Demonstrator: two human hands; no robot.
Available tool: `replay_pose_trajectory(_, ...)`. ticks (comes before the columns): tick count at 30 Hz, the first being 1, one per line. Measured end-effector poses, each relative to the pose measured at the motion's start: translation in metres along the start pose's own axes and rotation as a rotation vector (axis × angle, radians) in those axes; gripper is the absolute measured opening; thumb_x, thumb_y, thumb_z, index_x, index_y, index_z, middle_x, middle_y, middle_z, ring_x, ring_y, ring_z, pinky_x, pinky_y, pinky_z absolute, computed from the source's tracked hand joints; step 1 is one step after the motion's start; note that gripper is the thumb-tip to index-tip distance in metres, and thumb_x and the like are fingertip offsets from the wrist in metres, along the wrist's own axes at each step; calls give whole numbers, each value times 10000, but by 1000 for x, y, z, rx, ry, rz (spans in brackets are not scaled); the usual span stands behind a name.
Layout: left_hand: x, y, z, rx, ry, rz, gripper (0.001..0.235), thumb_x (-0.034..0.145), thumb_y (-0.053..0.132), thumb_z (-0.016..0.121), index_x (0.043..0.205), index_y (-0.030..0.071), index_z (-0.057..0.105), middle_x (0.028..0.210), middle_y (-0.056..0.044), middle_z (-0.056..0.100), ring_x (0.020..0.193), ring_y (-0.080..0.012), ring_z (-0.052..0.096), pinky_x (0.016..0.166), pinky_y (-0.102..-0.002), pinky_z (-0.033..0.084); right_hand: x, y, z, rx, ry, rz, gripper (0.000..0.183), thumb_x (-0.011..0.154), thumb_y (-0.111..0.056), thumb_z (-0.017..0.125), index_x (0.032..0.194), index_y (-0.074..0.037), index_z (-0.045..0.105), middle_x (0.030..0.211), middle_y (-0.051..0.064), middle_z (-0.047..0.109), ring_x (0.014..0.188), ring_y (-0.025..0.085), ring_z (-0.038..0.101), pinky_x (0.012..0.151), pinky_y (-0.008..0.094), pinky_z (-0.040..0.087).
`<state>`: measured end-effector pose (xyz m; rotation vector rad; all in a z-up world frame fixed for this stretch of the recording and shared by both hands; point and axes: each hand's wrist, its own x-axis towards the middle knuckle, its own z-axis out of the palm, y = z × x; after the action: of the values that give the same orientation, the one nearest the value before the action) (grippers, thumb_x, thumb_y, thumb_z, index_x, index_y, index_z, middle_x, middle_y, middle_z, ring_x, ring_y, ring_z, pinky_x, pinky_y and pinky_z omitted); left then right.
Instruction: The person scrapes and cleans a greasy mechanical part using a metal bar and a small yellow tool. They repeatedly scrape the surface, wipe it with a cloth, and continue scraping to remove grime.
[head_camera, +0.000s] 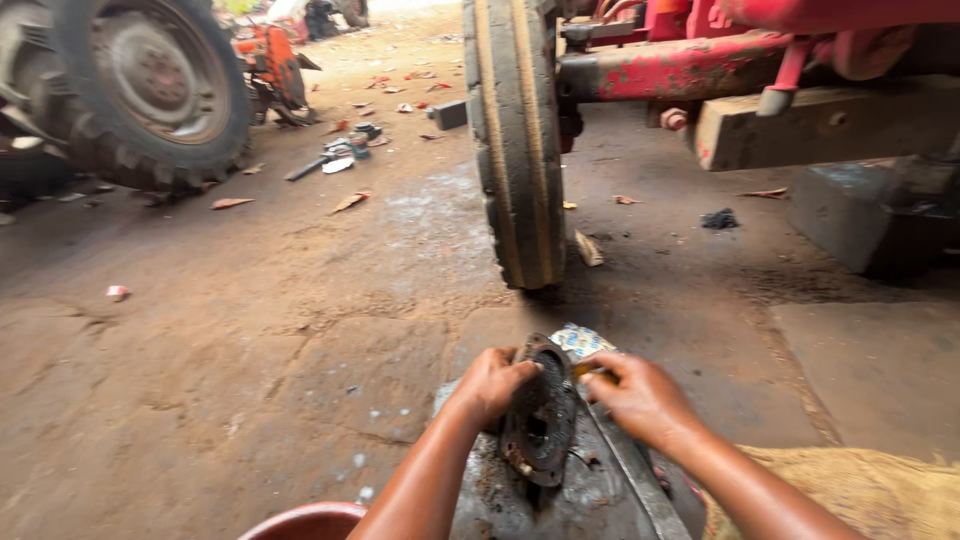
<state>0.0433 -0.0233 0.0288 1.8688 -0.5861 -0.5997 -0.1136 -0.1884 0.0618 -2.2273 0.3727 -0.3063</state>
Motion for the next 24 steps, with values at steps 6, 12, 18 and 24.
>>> replay_pose_trajectory(6,-33,-6,8,20,251,-16,522,835,446,723,1059,-25,756,922,-154,780,820,-195,727,788,-369,559,-26,-27,15,-117,-157,-171,344,879,-376,649,1130,-173,767,934,49,799,765,176,755,734,353,578)
replay_pose_trajectory(12,-33,-22,11,-93,213,43,554,856,471,712,1009,-60,759,850,-145,773,762,-184,694,732,-363,548,-62,-43,11,-428,-376,-180,367,941,-438,562,1133,-133,628,912,170,704,847,362,673,777,512,476)
replay_pose_trajectory(18,-23,-24,18,-382,94,87,496,862,395,718,998,-80,758,838,-118,783,695,-181,704,676,-347,573,-82,-36,8,-259,-376,-148,338,924,-438,560,1104,-195,712,965,101,766,927,331,711,804,482,528)
replay_pose_trajectory(24,-37,-17,17,-262,153,55,492,859,421,708,972,-55,768,820,-109,782,688,-164,704,677,-340,565,-73,-19,28,-448,-454,-33,348,977,-454,564,1088,-155,702,936,150,729,924,349,679,810,496,500)
